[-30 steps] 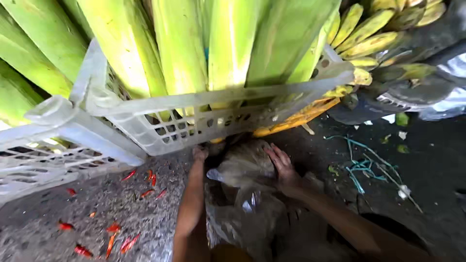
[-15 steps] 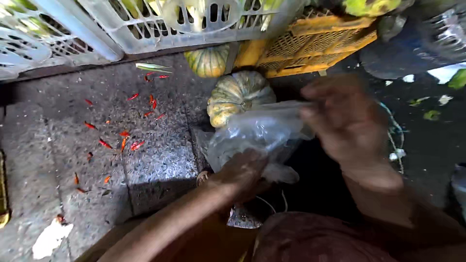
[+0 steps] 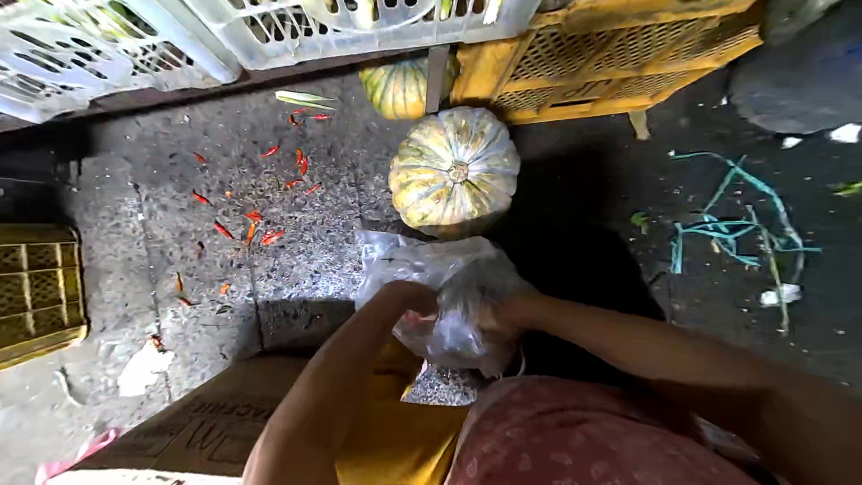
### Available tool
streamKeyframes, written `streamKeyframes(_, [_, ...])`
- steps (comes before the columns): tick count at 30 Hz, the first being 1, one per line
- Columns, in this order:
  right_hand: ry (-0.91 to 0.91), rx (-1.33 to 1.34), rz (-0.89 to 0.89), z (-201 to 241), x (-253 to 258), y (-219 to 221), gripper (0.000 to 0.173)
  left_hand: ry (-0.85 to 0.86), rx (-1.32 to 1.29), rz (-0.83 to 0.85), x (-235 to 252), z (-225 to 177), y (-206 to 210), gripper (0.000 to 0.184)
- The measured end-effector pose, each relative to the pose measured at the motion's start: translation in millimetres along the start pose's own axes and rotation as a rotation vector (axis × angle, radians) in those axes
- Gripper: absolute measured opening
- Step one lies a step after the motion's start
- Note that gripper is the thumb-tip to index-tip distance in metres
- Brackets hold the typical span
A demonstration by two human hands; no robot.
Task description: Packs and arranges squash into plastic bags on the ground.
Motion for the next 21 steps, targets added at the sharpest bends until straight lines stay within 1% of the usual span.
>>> streamKeyframes(1, [-0.004,0.062,-0.093,-2,1,-5,0.033,0.257,0.077,-0.444,4,25,29,0.043])
streamKeyframes(2, [0.000,0.131,-0.200,-3,4,-13,0.033,-0.165,-0.123,-0.293,5,-3,14,0.041])
streamKeyframes(3, [0.014,0.166,-0.287,-1,8,-24,0.034,-0.353,-0.215,-0.291,12,-16,2,0.041])
streamKeyframes(4, [0.034,0.196,-0.349,0,9,-36,0.035,-0.410,-0.235,-0.323,15,-26,-10,0.041])
streamKeyframes(5, [0.064,0.242,-0.395,0,11,-48,0.037,-0.457,-0.244,-0.328,21,-29,-21,0.042])
streamKeyframes(7, [0.117,0.346,-0.488,-10,26,-58,0.044,-0.551,-0.353,-0.408,38,-16,-21,0.044])
streamKeyframes(9, [0.201,0.345,-0.453,-13,29,-60,0.046,-0.609,-0.522,-0.493,45,-1,-6,0.054])
streamKeyframes(11, [0.254,0.354,-0.453,-18,25,-49,0.049,-0.620,-0.673,-0.577,42,4,4,0.062])
streamKeyframes(13, [0.280,0.361,-0.468,-29,25,-40,0.050,-0.586,-0.824,-0.661,44,9,9,0.064])
streamKeyframes(14, [0.317,0.338,-0.435,-34,24,-39,0.051,-0.566,-0.891,-0.673,46,10,13,0.062])
streamKeyframes(15, [0.351,0.307,-0.397,-38,23,-38,0.052,-0.580,-0.919,-0.682,46,10,21,0.062])
streamKeyframes(16, [0.375,0.294,-0.360,-41,23,-35,0.052,-0.641,-0.912,-0.700,41,9,32,0.060])
streamKeyframes(18, [0.395,0.335,-0.324,-45,19,-28,0.053,-0.805,-0.783,-0.749,18,-10,46,0.046])
streamKeyframes(19, [0.394,0.390,-0.330,-51,13,-22,0.055,-0.830,-0.717,-0.791,10,-25,43,0.041])
streamKeyframes(20, [0.396,0.479,-0.351,-57,3,-17,0.056,-0.821,-0.639,-0.781,4,-45,32,0.038])
streamKeyframes(21, [0.382,0.598,-0.390,-63,-8,-10,0.058,-0.759,-0.576,-0.741,-4,-74,16,0.036])
Point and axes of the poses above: each hand's wrist, its own x-axis towards the middle knuckle, its own y-axis out of the palm, z = x × y, the point moved 3 cm from there along x, towards the middle knuckle, and after that the axes turned 13 degrees about y, right-handed, at the moved point
